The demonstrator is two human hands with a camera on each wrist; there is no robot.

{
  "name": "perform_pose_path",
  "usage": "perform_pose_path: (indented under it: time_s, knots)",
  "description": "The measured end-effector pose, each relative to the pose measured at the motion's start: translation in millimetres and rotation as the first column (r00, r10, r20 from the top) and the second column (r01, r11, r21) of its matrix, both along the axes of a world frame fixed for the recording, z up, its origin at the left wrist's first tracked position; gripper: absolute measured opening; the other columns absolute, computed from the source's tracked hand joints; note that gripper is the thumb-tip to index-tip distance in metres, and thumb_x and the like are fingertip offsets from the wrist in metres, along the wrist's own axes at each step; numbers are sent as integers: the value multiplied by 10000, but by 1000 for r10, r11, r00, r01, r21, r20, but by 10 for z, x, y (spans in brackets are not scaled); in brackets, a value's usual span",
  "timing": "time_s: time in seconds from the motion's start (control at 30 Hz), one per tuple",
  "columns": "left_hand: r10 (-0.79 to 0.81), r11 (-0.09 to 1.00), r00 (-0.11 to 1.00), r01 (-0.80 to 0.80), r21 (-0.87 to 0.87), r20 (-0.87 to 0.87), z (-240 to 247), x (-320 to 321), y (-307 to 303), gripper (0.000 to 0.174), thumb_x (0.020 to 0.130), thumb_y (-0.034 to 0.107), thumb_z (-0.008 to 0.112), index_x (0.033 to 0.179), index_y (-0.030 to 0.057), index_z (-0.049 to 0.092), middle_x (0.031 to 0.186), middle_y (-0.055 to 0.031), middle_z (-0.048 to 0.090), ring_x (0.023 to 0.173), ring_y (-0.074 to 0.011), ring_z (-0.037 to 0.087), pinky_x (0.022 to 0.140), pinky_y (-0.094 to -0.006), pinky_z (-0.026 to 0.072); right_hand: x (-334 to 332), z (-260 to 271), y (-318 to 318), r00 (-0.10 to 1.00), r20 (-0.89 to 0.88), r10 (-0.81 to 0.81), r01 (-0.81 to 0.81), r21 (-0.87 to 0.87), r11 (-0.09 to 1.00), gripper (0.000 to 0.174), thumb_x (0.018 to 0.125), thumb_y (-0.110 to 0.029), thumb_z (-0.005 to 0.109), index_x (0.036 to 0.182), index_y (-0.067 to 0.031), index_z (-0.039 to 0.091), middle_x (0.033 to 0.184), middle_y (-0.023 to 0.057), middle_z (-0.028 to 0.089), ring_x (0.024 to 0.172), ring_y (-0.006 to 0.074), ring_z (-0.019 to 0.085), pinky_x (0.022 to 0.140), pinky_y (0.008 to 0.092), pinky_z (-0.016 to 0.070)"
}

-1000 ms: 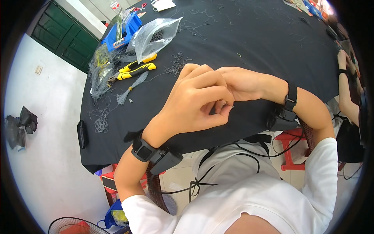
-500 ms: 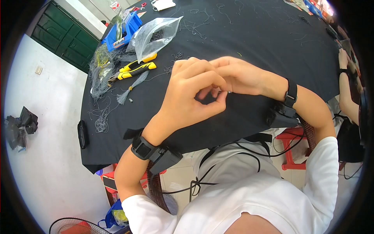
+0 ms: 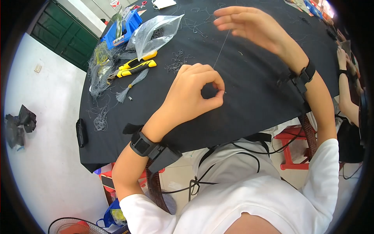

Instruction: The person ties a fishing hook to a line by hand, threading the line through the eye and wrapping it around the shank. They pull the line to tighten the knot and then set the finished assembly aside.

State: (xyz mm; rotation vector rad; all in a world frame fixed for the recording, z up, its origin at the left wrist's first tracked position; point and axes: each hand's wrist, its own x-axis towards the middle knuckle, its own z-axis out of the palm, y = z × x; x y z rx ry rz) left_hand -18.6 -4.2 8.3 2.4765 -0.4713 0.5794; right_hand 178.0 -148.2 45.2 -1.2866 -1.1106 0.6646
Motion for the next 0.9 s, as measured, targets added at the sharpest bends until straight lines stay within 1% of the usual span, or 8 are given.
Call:
perform_pose_path:
  time_s: [0.07,0.17,0.27,0.3,0.5,0.6,0.7,0.9]
  knots:
    - [0,998,999,-3,-59,-47,-68,28,33,92,642,35,664,686,52,585,699,-29,599,680,-178,572,687,-278,420,79,47,-76,988,53,-142,146,-68,987,364,925,-191,462,1245,-25,510,1159,85,595,1043,123,579,787,202,453]
    - [-7,994,987,-11,-109,-161,-68,22,33,91,647,32,654,700,20,580,671,-50,586,632,-170,564,626,-273,440,122,-96,-112,943,10,-334,334,-32,942,377,921,-169,450,1277,-49,479,1108,87,620,897,93,608,716,191,456]
    - [9,996,979,-28,-88,-206,-32,7,9,87,653,34,643,708,9,580,657,-60,582,616,-164,555,603,-266,440,257,-183,-151,900,167,-402,414,-43,909,408,904,-147,446,1301,-54,443,1029,91,647,686,66,572,635,182,449]
    - [9,995,975,-31,-95,-222,-27,1,0,85,654,35,640,710,10,582,657,-61,580,614,-162,551,602,-265,439,135,-163,-145,867,170,-468,480,-39,876,465,881,-140,448,1330,-38,382,931,84,658,525,45,445,538,175,397]
    - [9,994,964,-37,-98,-265,-14,-4,9,83,657,36,634,721,10,586,656,-58,571,604,-149,527,588,-254,427,303,-282,-160,885,205,-417,447,-131,885,514,870,-159,466,1332,8,315,840,67,643,453,31,334,454,183,288]
    - [37,991,957,-73,-114,-288,10,-13,1,87,665,37,637,732,11,589,661,-47,563,602,-131,513,584,-247,420,120,-258,-99,881,90,-465,467,-12,884,396,874,-168,472,1224,-1,396,840,79,648,448,32,342,439,178,290]
    - [72,982,964,-114,-153,-256,0,-17,-8,87,681,40,643,750,19,594,673,-25,562,612,-103,497,586,-237,408,-19,-210,-99,935,95,-341,344,-14,939,241,886,-190,473,1082,-54,441,848,89,654,451,28,384,440,173,305]
    - [165,956,980,-187,-225,-116,23,6,18,76,696,52,652,756,41,607,684,-4,574,618,-86,477,589,-222,390,-224,-247,-72,973,205,-108,131,-102,986,96,890,-180,518,930,-95,498,844,72,658,505,47,496,463,181,345]
